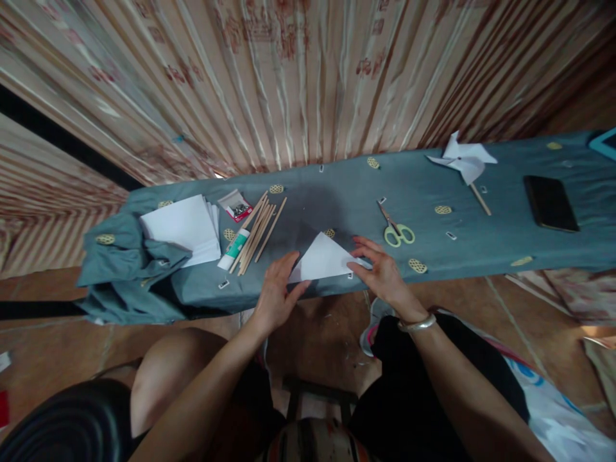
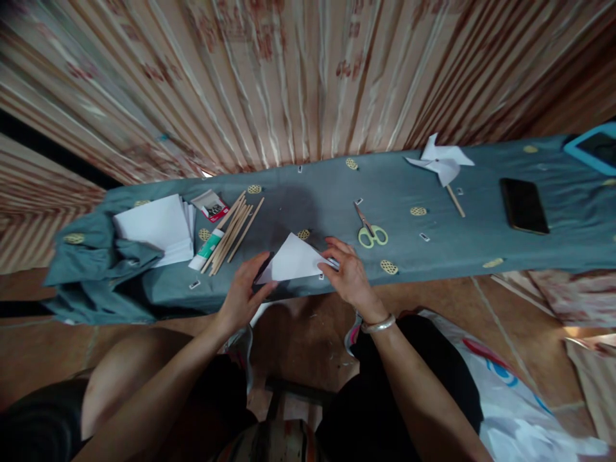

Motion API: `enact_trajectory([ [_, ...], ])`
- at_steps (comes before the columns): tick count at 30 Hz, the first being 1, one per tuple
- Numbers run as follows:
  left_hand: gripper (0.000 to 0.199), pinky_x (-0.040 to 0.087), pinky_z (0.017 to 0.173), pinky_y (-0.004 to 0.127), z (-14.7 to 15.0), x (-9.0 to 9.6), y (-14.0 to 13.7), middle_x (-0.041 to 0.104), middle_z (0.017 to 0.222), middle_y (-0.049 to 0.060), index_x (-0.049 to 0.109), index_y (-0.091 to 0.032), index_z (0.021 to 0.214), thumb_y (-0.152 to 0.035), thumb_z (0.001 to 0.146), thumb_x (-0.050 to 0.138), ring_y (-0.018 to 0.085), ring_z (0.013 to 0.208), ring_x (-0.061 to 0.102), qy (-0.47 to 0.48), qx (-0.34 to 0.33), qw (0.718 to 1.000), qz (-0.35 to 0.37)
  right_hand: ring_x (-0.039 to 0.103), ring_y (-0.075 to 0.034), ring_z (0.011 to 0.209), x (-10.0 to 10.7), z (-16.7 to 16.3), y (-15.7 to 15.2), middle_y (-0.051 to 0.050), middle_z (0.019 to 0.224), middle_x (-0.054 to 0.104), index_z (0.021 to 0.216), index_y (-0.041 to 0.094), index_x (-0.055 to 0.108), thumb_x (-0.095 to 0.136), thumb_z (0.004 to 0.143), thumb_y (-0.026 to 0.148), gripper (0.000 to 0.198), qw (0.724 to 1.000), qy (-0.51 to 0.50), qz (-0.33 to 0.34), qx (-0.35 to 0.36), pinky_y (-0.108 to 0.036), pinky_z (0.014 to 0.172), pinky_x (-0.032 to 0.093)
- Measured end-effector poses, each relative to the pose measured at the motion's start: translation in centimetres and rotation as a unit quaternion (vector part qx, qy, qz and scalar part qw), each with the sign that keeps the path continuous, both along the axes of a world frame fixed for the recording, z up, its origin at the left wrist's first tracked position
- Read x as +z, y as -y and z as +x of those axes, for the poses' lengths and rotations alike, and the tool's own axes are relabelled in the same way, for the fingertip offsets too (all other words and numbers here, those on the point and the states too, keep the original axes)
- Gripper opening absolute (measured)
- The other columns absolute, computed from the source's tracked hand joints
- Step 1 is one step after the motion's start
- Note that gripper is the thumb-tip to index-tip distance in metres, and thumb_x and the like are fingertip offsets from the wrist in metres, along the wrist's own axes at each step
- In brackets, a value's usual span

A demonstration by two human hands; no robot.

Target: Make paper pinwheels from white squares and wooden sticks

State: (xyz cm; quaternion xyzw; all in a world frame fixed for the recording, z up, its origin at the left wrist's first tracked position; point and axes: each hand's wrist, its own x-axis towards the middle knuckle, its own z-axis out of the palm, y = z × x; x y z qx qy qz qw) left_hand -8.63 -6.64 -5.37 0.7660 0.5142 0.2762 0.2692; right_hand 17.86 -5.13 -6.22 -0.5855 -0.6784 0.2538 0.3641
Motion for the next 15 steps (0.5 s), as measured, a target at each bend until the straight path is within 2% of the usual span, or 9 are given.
enact_trajectory([
  [2,0.059,0.039,0.113,0.049,0.5,0.1,-0.8,0.054,0.143,0.016,0.047,-0.017,0.141,-0.051,0.093,0.05,0.028,0.133,0.051,0.084,0.038,0.994,-0.052,0.059,-0.028,0.122,0.6,0.1,-0.2,-0.013,0.132,0.063,0.082,0.022,0.068,0.065,0.084,0.038,0.016,0.999,-0.047,-0.002,0.002,-0.049,0.105,0.044],
  [5,0.063,0.041,0.112,0.045,1.2,0.5,-2.1,0.052,0.146,0.014,0.047,-0.018,0.142,-0.057,0.092,0.047,0.025,0.132,0.053,0.205,0.096,0.965,-0.132,0.058,-0.026,0.126,1.9,0.3,-0.7,-0.011,0.136,0.06,0.083,0.024,0.07,0.066,0.084,0.041,0.017,0.995,-0.104,0.006,0.004,-0.048,0.108,0.042],
  [9,0.068,0.039,0.114,0.044,1.7,1.6,-3.8,0.057,0.142,0.011,0.055,-0.018,0.135,-0.061,0.082,0.059,0.027,0.135,0.05,0.265,0.114,0.943,-0.165,0.053,-0.027,0.132,3.6,0.5,-1.4,-0.009,0.14,0.057,0.081,0.024,0.07,0.07,0.081,0.043,0.019,0.986,-0.162,0.018,0.013,-0.048,0.112,0.038],
  [11,0.067,0.049,0.105,0.044,1.9,2.6,-4.2,0.065,0.133,0.012,0.063,-0.016,0.125,-0.064,0.079,0.062,0.03,0.126,0.058,0.306,0.112,0.922,-0.211,0.054,-0.027,0.132,4.1,0.7,-1.7,-0.009,0.138,0.059,0.08,0.024,0.071,0.071,0.08,0.044,0.02,0.982,-0.185,0.013,0.023,-0.047,0.112,0.038],
  [13,0.063,0.058,0.086,0.04,1.9,3.7,-4.6,0.072,0.118,0.013,0.068,-0.014,0.112,-0.066,0.079,0.06,0.03,0.109,0.068,0.351,0.104,0.887,-0.281,0.055,-0.028,0.13,4.5,1.0,-1.8,-0.009,0.134,0.062,0.08,0.024,0.071,0.072,0.078,0.045,0.021,0.98,-0.198,0.01,0.027,-0.047,0.11,0.04],
  [15,0.055,0.06,0.071,0.033,2.0,4.8,-4.9,0.075,0.103,0.013,0.07,-0.012,0.102,-0.062,0.08,0.062,0.027,0.091,0.074,0.363,0.093,0.863,-0.338,0.057,-0.028,0.128,4.8,1.5,-1.8,-0.009,0.132,0.065,0.079,0.024,0.072,0.074,0.077,0.044,0.02,0.978,-0.207,0.009,0.027,-0.047,0.108,0.042],
])
